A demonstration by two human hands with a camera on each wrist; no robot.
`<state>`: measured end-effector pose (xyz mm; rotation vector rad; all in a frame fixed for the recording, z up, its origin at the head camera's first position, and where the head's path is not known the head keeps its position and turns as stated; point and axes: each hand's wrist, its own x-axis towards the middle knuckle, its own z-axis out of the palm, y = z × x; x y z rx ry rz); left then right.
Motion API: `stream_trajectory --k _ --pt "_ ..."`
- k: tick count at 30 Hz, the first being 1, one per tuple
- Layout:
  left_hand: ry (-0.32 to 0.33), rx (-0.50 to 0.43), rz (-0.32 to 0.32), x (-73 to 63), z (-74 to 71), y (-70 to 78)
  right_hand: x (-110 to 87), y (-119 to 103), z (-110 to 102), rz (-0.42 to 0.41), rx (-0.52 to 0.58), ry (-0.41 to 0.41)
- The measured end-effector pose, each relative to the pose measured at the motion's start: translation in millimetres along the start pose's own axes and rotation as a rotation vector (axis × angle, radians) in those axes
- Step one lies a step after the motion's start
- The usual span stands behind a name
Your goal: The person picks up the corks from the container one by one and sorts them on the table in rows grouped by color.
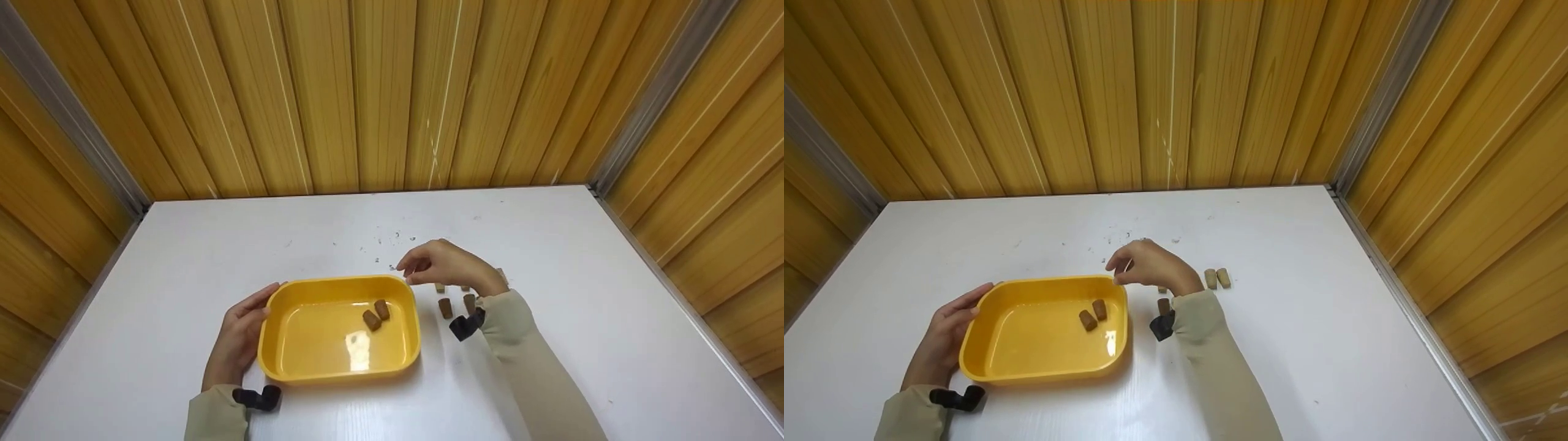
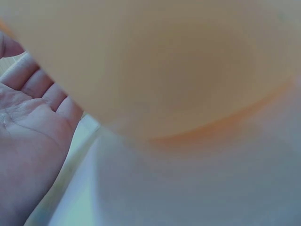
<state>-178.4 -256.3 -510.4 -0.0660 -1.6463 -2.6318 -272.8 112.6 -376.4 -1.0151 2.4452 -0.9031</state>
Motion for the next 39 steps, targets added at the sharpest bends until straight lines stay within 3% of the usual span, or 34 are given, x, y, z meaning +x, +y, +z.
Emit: stream_trajectory --k 18,28,39 --pt "0.004 -0.010 -0.006 -0.4 0.3 -0.7 37.9 -22.8 34.1 0.006 -0.050 -0.170" --pt "0.001 -0.007 -0.008 -0.3 0.3 0.1 53.0 -28.0 51.1 0.099 -0.097 -0.251" --pt "0.004 0.015 -0.011 -0.2 0.2 0.2 58.3 -29.7 66.1 0.212 -0.100 -0.277"
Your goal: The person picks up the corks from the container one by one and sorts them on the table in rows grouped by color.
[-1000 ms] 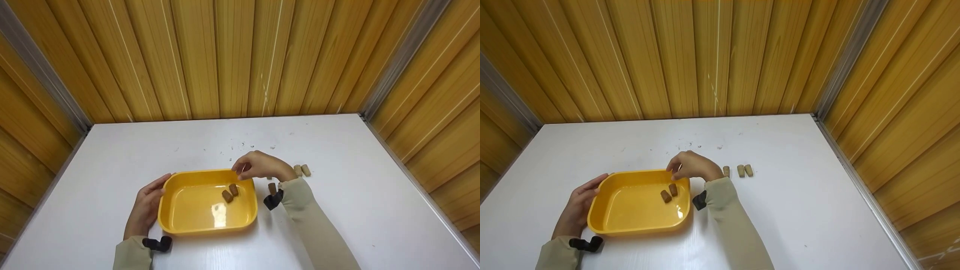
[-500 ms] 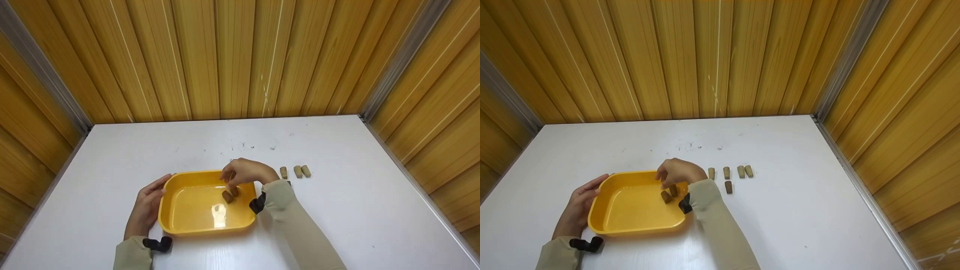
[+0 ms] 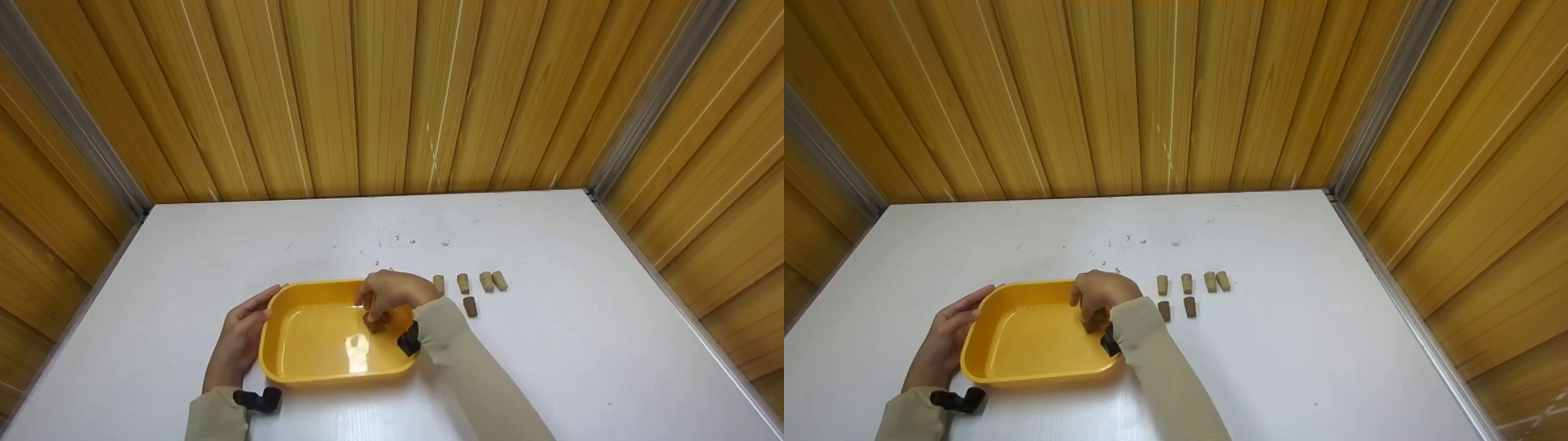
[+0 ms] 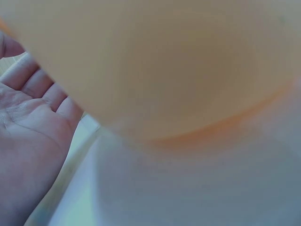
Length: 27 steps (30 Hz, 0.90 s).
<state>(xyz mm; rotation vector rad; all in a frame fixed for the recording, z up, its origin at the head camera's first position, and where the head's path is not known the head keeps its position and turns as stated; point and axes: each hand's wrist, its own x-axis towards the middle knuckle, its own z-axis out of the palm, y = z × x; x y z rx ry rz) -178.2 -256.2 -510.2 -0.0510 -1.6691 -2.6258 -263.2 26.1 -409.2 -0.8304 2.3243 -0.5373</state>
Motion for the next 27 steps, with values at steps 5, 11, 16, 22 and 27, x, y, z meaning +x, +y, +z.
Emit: stream_trajectory --k 5,11,16,22,27 --pt "-0.003 0.028 0.000 -0.2 0.3 -1.0 3.6 0.0 7.1 0.027 -0.014 -0.005" --pt "0.014 0.039 -0.016 0.4 1.4 0.3 8.0 -2.7 12.5 0.041 -0.059 0.011" --pt "0.008 0.038 -0.017 1.1 2.3 1.6 9.4 -4.2 15.8 0.025 -0.056 0.029" --pt "0.000 0.029 -0.017 0.6 2.2 1.4 8.8 -5.9 18.9 -0.020 -0.104 0.013" --pt "-0.009 0.022 -0.011 0.0 1.0 1.0 10.7 -7.5 21.4 -0.051 -0.149 -0.005"
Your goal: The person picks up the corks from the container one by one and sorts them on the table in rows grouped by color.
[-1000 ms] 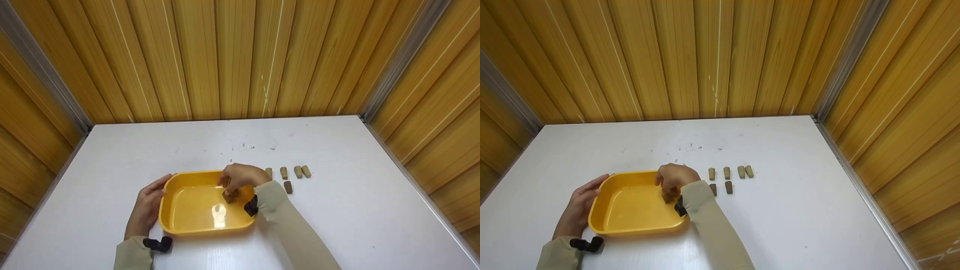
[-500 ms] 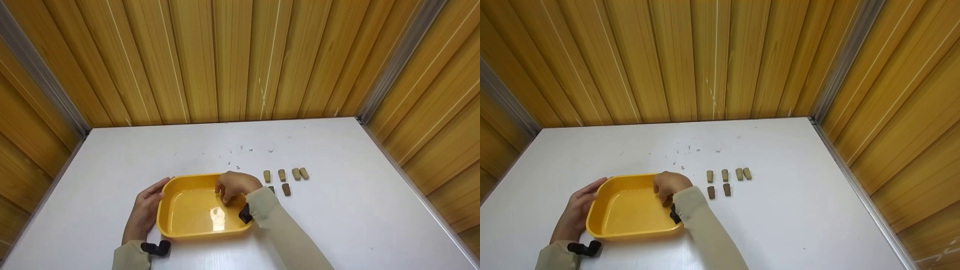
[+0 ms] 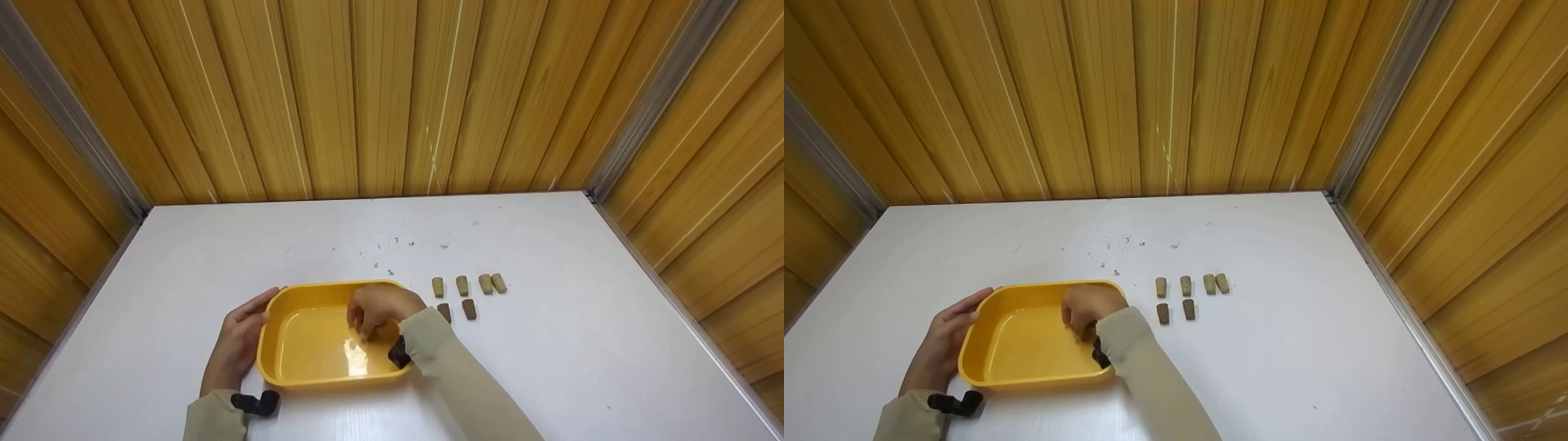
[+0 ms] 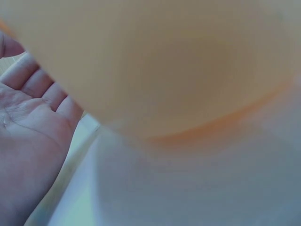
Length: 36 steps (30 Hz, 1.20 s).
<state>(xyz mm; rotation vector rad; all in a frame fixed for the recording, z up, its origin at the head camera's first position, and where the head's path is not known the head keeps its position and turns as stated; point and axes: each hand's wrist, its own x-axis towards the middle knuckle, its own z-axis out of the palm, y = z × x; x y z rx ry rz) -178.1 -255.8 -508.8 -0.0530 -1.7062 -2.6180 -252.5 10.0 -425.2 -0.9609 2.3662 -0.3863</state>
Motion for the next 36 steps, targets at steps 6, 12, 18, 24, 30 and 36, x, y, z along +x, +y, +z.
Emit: stream_trajectory --k 6,12,18,24,30,36 --pt "-0.009 -0.009 0.009 -0.5 -1.0 0.2 1.0 0.6 1.1 -0.040 -0.017 -0.013" --pt "-0.013 -0.018 0.015 -1.6 -2.0 0.6 -1.5 0.9 -2.4 -0.039 0.024 -0.024" --pt "-0.046 -0.036 0.043 0.0 -2.6 -0.1 -3.9 2.3 -6.4 -0.021 0.022 -0.015" --pt "-0.057 -0.035 0.036 0.9 -1.5 -0.6 -7.5 4.6 -9.9 -0.011 0.042 0.000" --pt "-0.010 -0.028 0.022 0.6 0.1 -0.9 -12.4 6.5 -15.6 -0.047 0.085 -0.007" --pt "-0.018 -0.020 0.021 -0.1 -1.4 -1.3 -19.7 10.5 -22.7 -0.074 0.173 0.000"
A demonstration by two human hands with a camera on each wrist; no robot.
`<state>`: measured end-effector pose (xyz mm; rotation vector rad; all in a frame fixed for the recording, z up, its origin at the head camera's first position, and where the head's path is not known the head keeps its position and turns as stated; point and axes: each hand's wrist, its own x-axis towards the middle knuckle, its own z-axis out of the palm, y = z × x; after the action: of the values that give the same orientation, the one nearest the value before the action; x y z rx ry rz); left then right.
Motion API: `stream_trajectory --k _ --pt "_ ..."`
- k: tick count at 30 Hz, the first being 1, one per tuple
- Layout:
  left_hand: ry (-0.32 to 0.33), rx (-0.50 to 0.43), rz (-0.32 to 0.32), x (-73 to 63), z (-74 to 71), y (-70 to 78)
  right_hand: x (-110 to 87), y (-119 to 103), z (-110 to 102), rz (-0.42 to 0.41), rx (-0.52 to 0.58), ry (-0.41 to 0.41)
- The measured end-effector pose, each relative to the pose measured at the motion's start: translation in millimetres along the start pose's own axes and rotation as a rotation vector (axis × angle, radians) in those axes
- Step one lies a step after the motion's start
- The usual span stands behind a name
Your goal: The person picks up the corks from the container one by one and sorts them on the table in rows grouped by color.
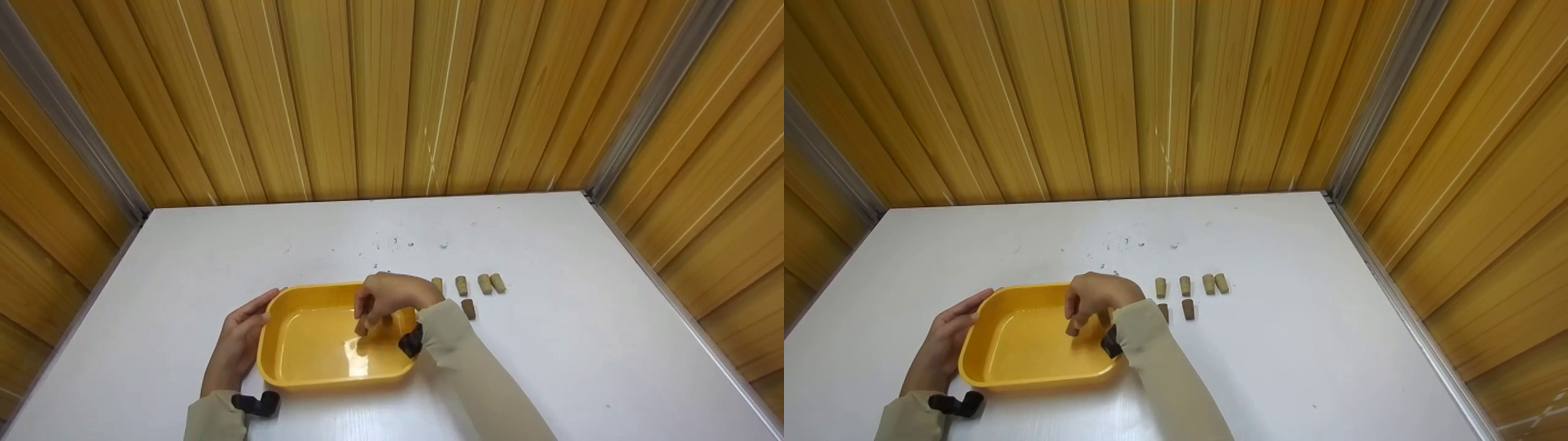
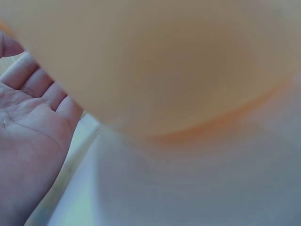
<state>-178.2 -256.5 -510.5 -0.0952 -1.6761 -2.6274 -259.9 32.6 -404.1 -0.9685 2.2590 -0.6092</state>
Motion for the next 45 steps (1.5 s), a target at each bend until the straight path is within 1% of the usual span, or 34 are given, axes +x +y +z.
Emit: stream_trajectory --k 3,8,13,20,29,34,36,41,45 --pt "0.006 0.005 -0.012 0.5 -0.3 -0.1 -5.1 1.0 -4.2 -0.029 0.034 0.016" --pt "0.018 0.011 -0.029 0.7 -0.3 -0.1 -12.7 4.7 -9.1 -0.073 0.054 0.042" --pt "0.013 0.013 -0.024 1.3 -0.4 -0.5 -20.2 12.1 -12.2 -0.108 0.068 0.071" --pt "0.023 0.019 -0.009 2.5 -0.2 -0.6 -31.1 23.9 -18.0 -0.146 0.089 0.132" --pt "0.011 0.022 -0.016 0.7 -2.8 1.4 -45.2 39.6 -23.7 -0.156 0.134 0.201" --pt "0.020 0.027 -0.031 -2.3 -3.6 3.0 -54.4 51.0 -23.0 -0.149 0.229 0.216" --pt "0.022 0.021 -0.033 -3.0 -3.4 3.1 -59.4 56.2 -23.3 -0.145 0.251 0.230" --pt "0.020 0.008 -0.031 -3.9 -3.7 2.7 -71.8 68.9 -23.1 -0.144 0.240 0.295" --pt "0.017 0.010 -0.031 -5.2 -3.3 2.8 -80.1 80.6 -20.7 -0.134 0.254 0.326"
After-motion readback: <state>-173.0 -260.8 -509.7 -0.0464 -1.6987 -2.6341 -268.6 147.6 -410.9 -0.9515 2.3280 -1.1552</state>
